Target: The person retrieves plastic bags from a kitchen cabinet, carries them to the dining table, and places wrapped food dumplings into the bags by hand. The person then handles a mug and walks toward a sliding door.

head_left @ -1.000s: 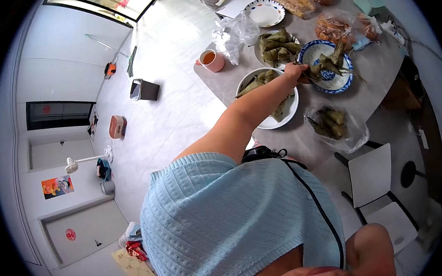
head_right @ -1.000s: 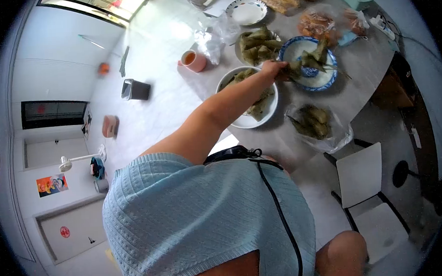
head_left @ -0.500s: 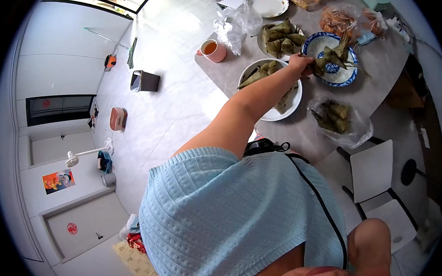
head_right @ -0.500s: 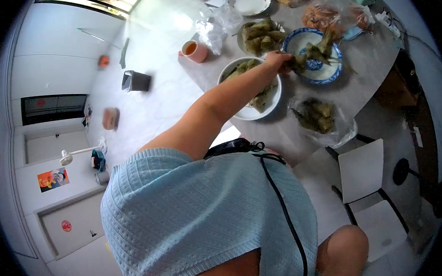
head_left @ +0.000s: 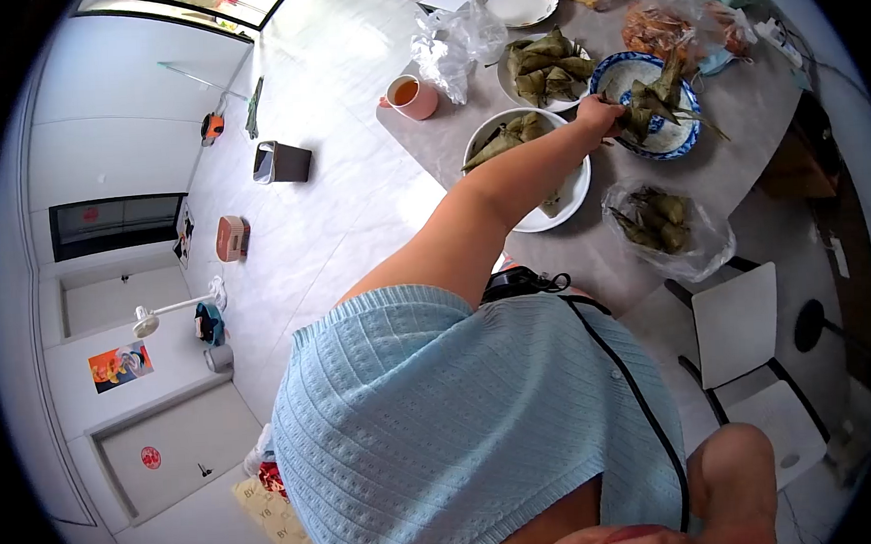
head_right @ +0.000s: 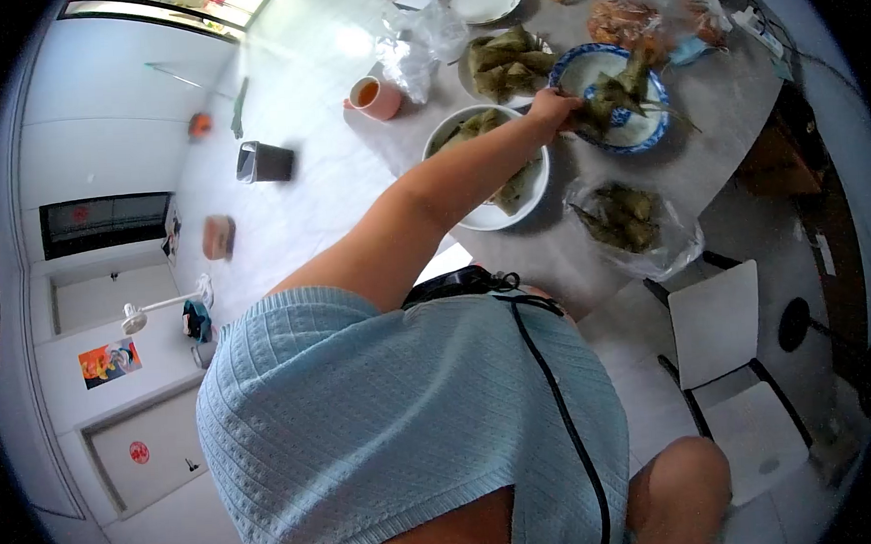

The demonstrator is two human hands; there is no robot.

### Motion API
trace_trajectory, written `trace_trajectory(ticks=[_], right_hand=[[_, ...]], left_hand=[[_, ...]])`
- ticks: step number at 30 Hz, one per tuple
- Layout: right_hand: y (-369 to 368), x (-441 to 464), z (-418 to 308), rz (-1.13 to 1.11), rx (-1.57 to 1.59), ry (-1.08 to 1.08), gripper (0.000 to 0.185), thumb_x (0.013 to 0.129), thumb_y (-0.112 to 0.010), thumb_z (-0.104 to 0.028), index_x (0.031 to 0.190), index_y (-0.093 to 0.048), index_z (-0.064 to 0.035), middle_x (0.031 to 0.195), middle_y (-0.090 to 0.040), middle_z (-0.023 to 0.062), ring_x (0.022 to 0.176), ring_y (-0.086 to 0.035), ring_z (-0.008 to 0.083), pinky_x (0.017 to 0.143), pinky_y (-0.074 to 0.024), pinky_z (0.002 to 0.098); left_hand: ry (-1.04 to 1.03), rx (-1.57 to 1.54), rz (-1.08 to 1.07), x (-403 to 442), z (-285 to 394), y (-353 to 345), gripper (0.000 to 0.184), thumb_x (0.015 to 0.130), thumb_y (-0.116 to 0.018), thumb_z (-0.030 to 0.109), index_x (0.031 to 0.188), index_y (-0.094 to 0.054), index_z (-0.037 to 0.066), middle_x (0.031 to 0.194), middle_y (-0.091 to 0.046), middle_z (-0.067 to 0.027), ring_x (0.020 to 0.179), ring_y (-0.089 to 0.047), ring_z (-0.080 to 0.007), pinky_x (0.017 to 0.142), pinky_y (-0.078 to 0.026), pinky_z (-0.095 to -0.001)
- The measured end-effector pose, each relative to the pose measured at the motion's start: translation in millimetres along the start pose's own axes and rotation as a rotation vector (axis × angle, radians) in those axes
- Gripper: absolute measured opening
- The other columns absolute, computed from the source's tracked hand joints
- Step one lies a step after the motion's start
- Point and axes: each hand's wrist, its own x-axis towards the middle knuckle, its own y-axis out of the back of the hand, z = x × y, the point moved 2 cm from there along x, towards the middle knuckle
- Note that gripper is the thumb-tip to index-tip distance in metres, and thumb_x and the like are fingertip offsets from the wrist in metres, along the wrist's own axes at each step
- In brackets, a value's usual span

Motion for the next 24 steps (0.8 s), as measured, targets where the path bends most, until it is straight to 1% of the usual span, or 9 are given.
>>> trace_trajectory(ticks=[8,10,12,16,17,19,21,23,24], right_hand=[[12,-26,-2,-0.028,0.009,-0.079,0.04,0.093,-0.04,-0.036,0.117,-0.048,-0.0041,0.122,-0.048,0.0141,0.111,-0.045,0.0281,0.099,-0.0319,0.0471],[22,-43,-6,-0.053,0.009,-0.136,0.038,0.094,-0.039,-0.035,0.115,-0.049,-0.0052,0.118,-0.05,0.0132,0.107,-0.048,0.0264,0.097,-0.0348,0.0452],[38,-69,-12,-0.081,0.008,-0.224,0.035,0.095,-0.038,-0.034,0.113,-0.049,-0.0063,0.115,-0.052,0.0123,0.103,-0.051,0.0247,0.096,-0.0377,0.0434],[58,-117,-17,-0.167,-0.009,-0.514,0.031,0.096,-0.036,-0.033,0.11,-0.05,-0.0086,0.109,-0.055,0.0106,0.095,-0.057,0.0213,0.092,-0.0435,0.0398],[54,-124,-11,-0.352,-0.159,-0.585,0.029,0.095,-0.038,-0.029,0.112,-0.049,-0.0084,0.108,-0.054,0.0119,0.097,-0.056,0.0225,0.093,-0.0435,0.0408],[47,-145,-2,-0.719,-0.47,-0.722,0.026,0.094,-0.041,-0.022,0.116,-0.048,-0.008,0.108,-0.054,0.0145,0.102,-0.054,0.0251,0.093,-0.0436,0.0428],[44,-198,-12,-0.518,-0.383,-1.114,0.028,0.094,-0.043,-0.016,0.119,-0.046,-0.0064,0.116,-0.051,0.0147,0.11,-0.05,0.024,0.096,-0.04,0.0421],[53,-240,-25,-0.581,-0.383,-1.475,0.033,0.093,-0.045,-0.013,0.125,-0.043,-0.0044,0.125,-0.046,0.0158,0.114,-0.046,0.0239,0.097,-0.0381,0.0392],[55,-256,-33,-0.584,-0.402,-1.482,0.033,0.093,-0.045,-0.013,0.125,-0.043,-0.0044,0.125,-0.046,0.0158,0.114,-0.046,0.0239,0.097,-0.0381,0.0392]], left_hand=[[-0.011,-0.09,-0.119,21,-19,0,0.014,0.074,-0.069,0.01,0.084,-0.06,0.005,0.068,-0.061,-0.0056,0.053,-0.061,-0.0185,0.044,-0.051,-0.0307],[0.055,0.13,-0.166,-1,3,4,0.019,0.081,-0.065,0.009,0.098,-0.058,0.002,0.087,-0.063,-0.0107,0.071,-0.064,-0.0234,0.057,-0.055,-0.0343],[-0.094,0.516,-0.064,-3,11,8,0.022,0.078,-0.069,0.017,0.094,-0.064,0.003,0.082,-0.066,-0.0092,0.069,-0.064,-0.0179,0.059,-0.053,-0.0331],[-0.335,0.972,-0.022,-11,23,20,0.025,0.075,-0.07,0.022,0.089,-0.069,0.002,0.079,-0.068,-0.01,0.07,-0.064,-0.0156,0.065,-0.052,-0.0319],[-0.34,0.971,-0.033,-6,21,21,0.025,0.075,-0.07,0.022,0.089,-0.069,0.002,0.079,-0.068,-0.01,0.07,-0.064,-0.0156,0.065,-0.052,-0.0319],[-0.331,0.854,-0.081,8,9,27,0.028,0.065,-0.071,0.029,0.085,-0.071,0.009,0.081,-0.068,-0.011,0.075,-0.065,-0.0263,0.072,-0.051,-0.0352],[-0.086,0.586,-0.074,2,12,28,0.02,0.071,-0.072,0.022,0.083,-0.071,0.006,0.074,-0.067,-0.0091,0.061,-0.063,-0.0154,0.057,-0.051,-0.0301],[-0.087,0.559,-0.063,-24,31,27,0.017,0.076,-0.071,0.017,0.088,-0.07,0.005,0.073,-0.066,-0.008,0.061,-0.061,-0.0133,0.052,-0.048,-0.0276],[-0.052,0.413,-0.097,-24,28,28,0.017,0.078,-0.069,0.015,0.09,-0.069,0.003,0.074,-0.065,-0.0065,0.061,-0.06,-0.0132,0.051,-0.048,-0.0263]])
